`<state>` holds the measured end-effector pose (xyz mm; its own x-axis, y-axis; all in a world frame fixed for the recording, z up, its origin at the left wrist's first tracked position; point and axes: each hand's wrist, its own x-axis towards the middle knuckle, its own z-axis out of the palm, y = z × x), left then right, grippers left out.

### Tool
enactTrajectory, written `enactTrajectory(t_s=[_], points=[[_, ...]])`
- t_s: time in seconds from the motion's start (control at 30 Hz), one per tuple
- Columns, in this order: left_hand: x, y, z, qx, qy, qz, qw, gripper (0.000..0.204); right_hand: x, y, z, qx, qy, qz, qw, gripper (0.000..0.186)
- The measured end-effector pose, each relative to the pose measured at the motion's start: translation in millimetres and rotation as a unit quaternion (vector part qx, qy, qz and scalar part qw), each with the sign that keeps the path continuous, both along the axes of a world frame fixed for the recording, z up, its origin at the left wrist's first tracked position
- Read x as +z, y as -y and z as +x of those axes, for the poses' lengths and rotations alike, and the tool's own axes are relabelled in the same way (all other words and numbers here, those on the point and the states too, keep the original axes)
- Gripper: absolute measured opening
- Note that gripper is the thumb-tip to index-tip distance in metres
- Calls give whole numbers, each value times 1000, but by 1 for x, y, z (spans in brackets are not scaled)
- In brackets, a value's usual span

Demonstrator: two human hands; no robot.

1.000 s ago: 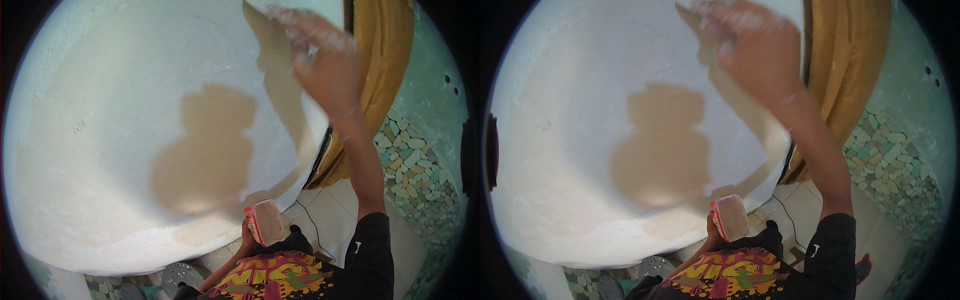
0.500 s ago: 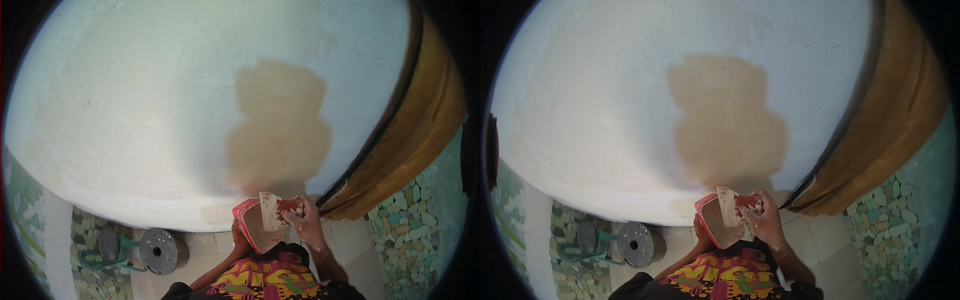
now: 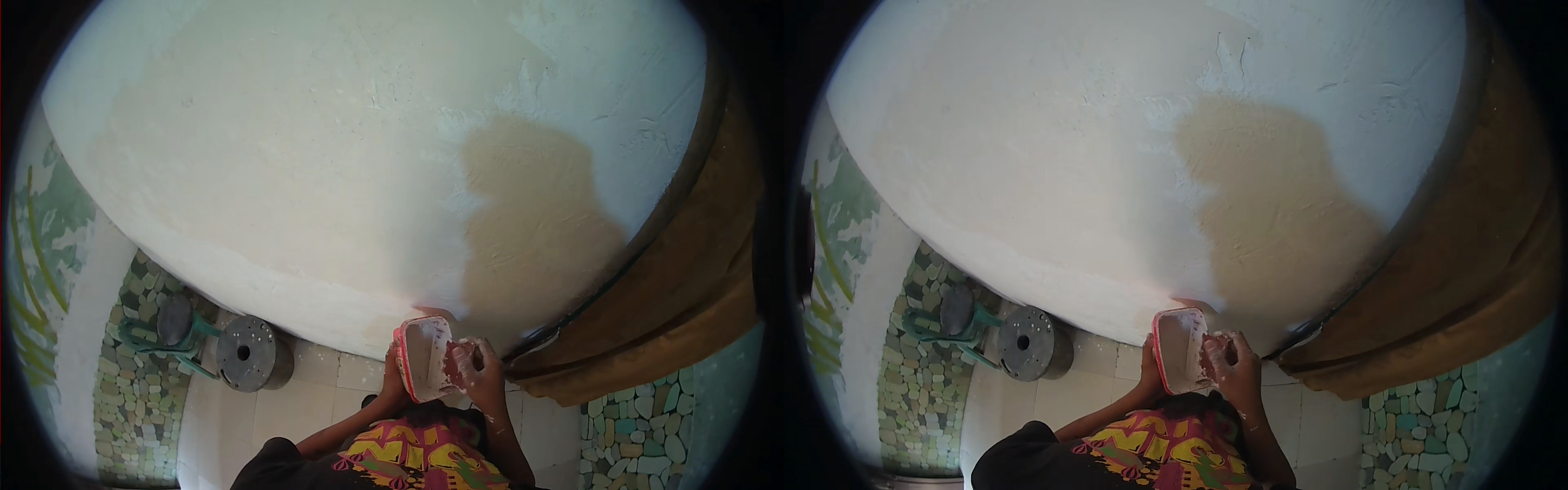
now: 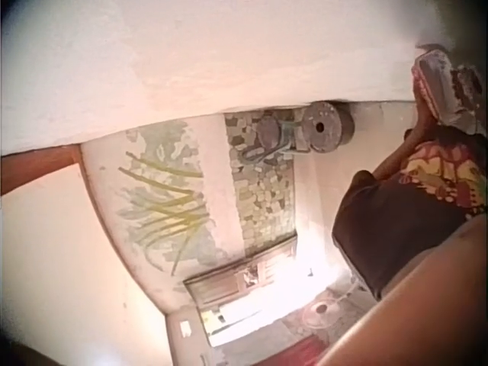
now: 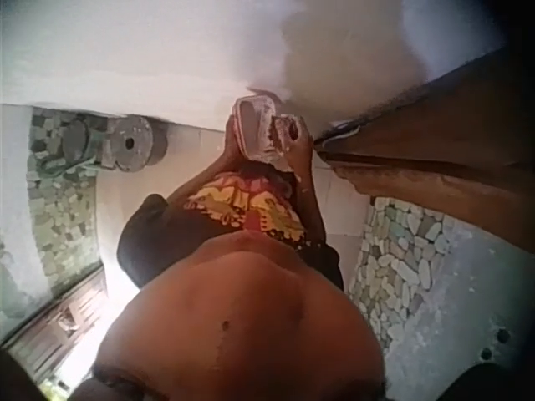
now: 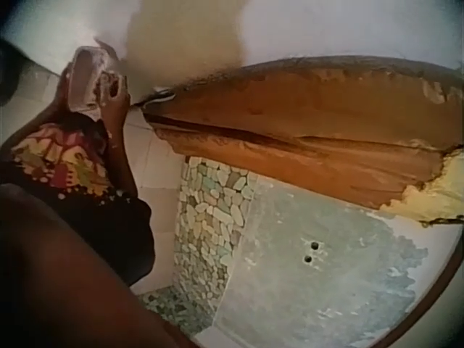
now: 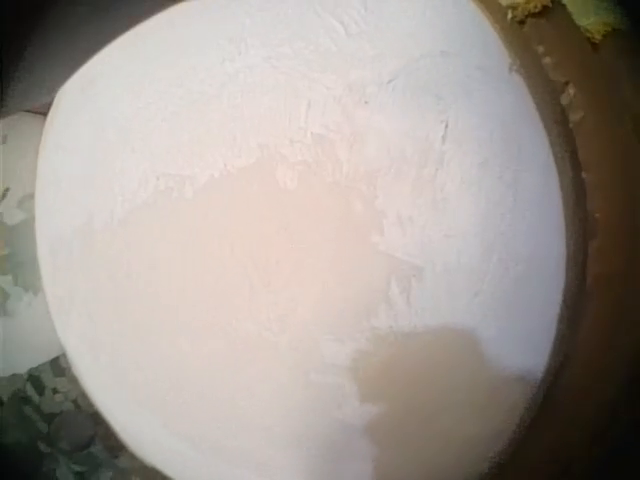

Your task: Applying and smoothing plaster or joint compound on a wall using a putty knife and a container of material.

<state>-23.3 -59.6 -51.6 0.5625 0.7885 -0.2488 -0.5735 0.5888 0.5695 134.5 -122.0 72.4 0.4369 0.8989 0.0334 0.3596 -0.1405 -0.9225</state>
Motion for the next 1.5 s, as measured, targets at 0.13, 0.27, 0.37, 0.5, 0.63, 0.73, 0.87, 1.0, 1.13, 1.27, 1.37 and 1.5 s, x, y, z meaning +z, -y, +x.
enactTrajectory(t_s=[0.13,0.27,0.37,0.5,0.63,0.73,0.87,1.0,1.13,1.27,1.37,1.5], points=[[24,11,2,41,77,-88,992,55,-33,2,35,-1,-115,4,993,34],[20,18,1,108,-63,48,991,46,-79,9,15,59,-459,-41,886,50],[17,19,1,145,-168,149,964,40,-112,9,7,97,-696,-34,710,52],[22,21,-3,179,-279,237,913,35,-99,14,4,95,-824,-31,557,51],[61,4,-10,224,-390,365,815,19,-73,16,2,132,-817,13,561,50],[102,6,-14,277,-426,396,765,23,-95,15,9,70,-794,17,604,55],[152,15,-15,165,-511,488,688,45,-76,1,4,82,-792,56,602,56],[177,24,0,189,-535,482,667,46,-102,2,14,66,-784,84,611,50],[178,29,0,48,-535,541,647,46,-96,10,10,121,-781,139,597,49],[173,26,6,-45,-467,508,722,43,-117,24,19,103,-768,141,616,52],[167,27,-3,-84,-442,468,761,40,-108,34,20,122,-783,161,589,54],[189,32,-9,-70,-469,424,772,40,-114,31,25,-5,-881,133,455,56]])
